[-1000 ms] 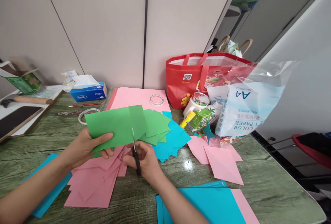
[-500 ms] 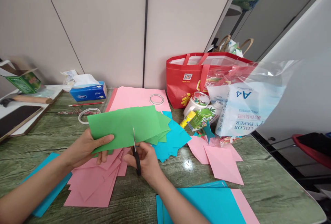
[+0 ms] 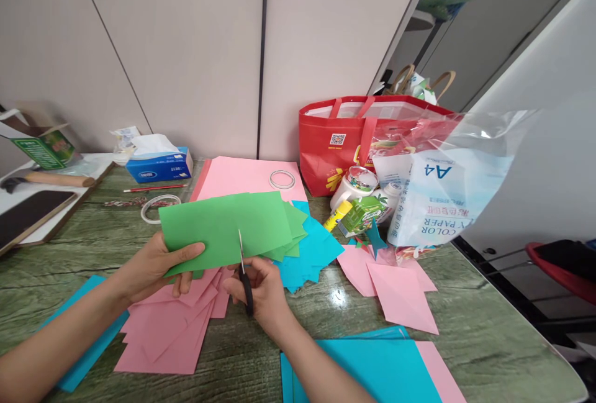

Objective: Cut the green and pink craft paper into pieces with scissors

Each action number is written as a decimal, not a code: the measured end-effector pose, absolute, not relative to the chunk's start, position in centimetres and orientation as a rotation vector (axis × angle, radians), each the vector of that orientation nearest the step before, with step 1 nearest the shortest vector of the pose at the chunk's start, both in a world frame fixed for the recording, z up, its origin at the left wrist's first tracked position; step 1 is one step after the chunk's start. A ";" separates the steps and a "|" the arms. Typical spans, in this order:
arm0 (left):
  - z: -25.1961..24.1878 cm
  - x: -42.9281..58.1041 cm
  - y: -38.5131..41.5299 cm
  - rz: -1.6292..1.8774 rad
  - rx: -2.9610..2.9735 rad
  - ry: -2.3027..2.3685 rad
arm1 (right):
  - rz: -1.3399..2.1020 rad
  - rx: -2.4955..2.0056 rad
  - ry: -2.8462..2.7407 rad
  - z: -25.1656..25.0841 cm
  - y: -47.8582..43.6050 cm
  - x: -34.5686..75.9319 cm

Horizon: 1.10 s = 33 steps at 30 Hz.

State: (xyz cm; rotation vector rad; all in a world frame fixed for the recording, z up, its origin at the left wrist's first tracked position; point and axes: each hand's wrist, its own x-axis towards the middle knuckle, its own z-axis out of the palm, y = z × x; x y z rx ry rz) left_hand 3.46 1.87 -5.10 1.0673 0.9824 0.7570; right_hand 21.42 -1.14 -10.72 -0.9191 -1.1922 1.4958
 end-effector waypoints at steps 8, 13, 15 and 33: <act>-5.2 3.6 1.8 0.773 1.078 0.971 | 1.487 -0.928 -1.156 -11.3 -1.1 21.3; -5.1 3.6 1.7 0.769 1.076 0.988 | 1.490 -0.911 -1.154 -11.4 -1.1 21.2; -5.1 3.5 1.7 0.766 1.078 0.998 | 1.486 -0.920 -1.156 -11.4 -1.1 21.2; -5.7 3.5 1.7 0.721 0.936 1.043 | 1.603 -0.856 -1.065 -10.3 -1.1 21.2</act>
